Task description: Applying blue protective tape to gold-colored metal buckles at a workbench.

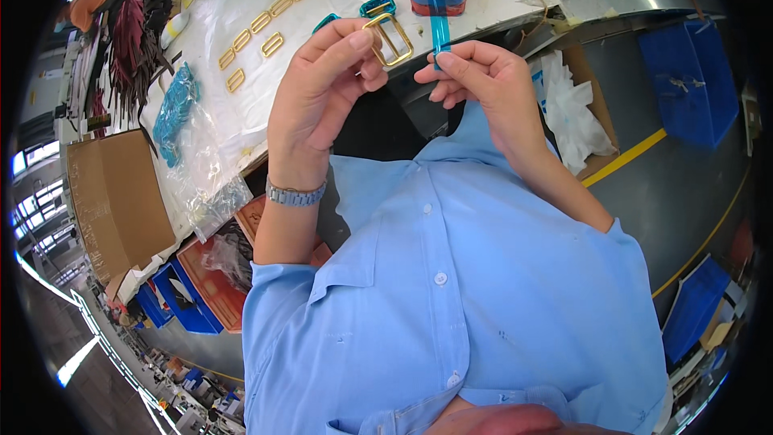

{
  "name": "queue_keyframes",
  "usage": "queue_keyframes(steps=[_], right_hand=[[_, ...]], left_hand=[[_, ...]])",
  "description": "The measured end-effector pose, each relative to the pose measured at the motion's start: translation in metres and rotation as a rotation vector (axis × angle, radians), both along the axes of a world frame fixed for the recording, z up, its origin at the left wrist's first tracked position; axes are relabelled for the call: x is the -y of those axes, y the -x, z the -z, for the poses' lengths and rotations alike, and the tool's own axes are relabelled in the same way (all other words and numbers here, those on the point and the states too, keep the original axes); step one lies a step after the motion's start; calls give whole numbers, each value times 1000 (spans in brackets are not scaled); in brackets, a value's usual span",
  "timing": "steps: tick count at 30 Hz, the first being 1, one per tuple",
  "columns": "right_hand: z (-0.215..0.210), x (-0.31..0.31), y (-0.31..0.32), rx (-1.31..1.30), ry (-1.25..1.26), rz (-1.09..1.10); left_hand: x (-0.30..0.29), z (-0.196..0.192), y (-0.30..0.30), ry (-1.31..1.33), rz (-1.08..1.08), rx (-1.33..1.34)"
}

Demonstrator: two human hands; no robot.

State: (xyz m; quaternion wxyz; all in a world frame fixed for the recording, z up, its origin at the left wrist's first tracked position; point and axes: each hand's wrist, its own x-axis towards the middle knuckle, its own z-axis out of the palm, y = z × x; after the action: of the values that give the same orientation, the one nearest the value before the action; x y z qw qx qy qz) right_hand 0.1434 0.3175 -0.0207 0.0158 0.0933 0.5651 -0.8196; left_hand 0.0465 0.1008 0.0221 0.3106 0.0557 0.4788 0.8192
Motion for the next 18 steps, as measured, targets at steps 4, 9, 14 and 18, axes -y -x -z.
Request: queue_keyframes(steps=[4, 9, 14, 18], right_hand=[[6, 3, -1, -29, 53, 25], [5, 4, -4, -71, 60, 19], [5, 4, -6, -78, 87, 22], [9, 5, -5, -68, 150, 21]], left_hand=[[-22, 16, -21, 106, -143, -216], [-43, 28, -41, 237, -369, -585], [-51, 45, -49, 338, -398, -692], [-54, 48, -52, 382, -399, -667]])
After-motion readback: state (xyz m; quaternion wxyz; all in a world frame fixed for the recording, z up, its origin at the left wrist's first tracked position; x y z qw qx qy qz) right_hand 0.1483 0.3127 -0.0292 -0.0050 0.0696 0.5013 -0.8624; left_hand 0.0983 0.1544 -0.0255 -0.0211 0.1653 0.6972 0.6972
